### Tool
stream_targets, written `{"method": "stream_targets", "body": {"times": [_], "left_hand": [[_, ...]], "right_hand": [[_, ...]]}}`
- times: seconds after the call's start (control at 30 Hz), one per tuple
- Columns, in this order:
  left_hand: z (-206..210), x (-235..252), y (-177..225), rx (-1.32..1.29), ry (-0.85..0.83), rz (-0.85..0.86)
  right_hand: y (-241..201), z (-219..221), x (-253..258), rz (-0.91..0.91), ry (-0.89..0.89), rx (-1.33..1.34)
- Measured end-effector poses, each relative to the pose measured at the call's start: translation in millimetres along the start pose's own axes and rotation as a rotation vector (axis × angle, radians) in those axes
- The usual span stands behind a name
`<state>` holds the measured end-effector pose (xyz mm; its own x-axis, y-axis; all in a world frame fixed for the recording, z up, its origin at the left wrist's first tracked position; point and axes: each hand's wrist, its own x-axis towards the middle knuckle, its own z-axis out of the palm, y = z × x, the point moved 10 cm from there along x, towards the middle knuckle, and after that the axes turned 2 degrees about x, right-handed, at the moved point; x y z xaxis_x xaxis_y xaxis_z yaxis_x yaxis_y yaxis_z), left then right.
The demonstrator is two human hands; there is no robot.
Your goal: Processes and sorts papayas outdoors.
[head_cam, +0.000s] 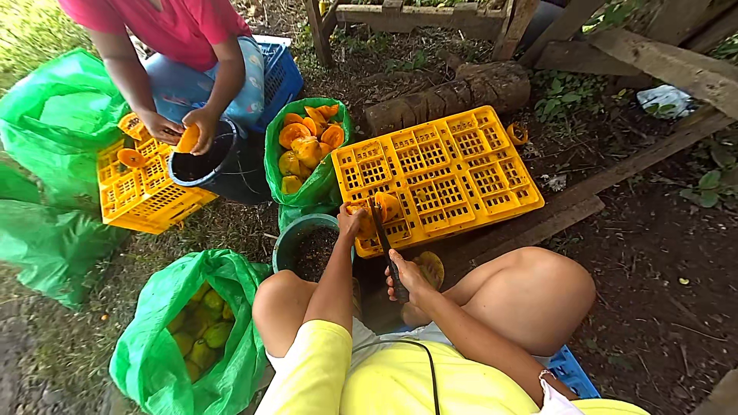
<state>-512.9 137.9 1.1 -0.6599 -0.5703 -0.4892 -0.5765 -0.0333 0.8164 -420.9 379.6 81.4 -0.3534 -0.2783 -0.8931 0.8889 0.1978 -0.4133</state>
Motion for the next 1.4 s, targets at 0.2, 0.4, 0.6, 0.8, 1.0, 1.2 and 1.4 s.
{"method": "stream_targets", "body": {"times": [0.2,0.4,0.6,0.8,1.0,1.2,1.4], "left_hand": [[1,-7,-3,-0.032,0.052,0.063],[1,-17,-1,-0.028,0.076,0.119],[0,-23,-1,-0.02,0.1,0.178],[0,-43,-6,-0.002,0.186,0.134],[-7,-35,-19,-0.054,0.149,0.091],[0,-36,-13,-0.115,0.051,0.171],[-3,-35,-15,-0.182,0.064,0.172]], "right_hand": [[7,4,4,0.064,-0.019,-0.013],[-6,15,25,0.058,0.014,-0.018],[-6,32,65,0.072,0.031,-0.01],[18,29,77,0.004,0.021,-0.103],[42,29,81,-0.029,0.028,-0.191],[29,34,109,-0.028,0.027,-0.178],[42,32,113,-0.034,0.001,-0.177]]}}
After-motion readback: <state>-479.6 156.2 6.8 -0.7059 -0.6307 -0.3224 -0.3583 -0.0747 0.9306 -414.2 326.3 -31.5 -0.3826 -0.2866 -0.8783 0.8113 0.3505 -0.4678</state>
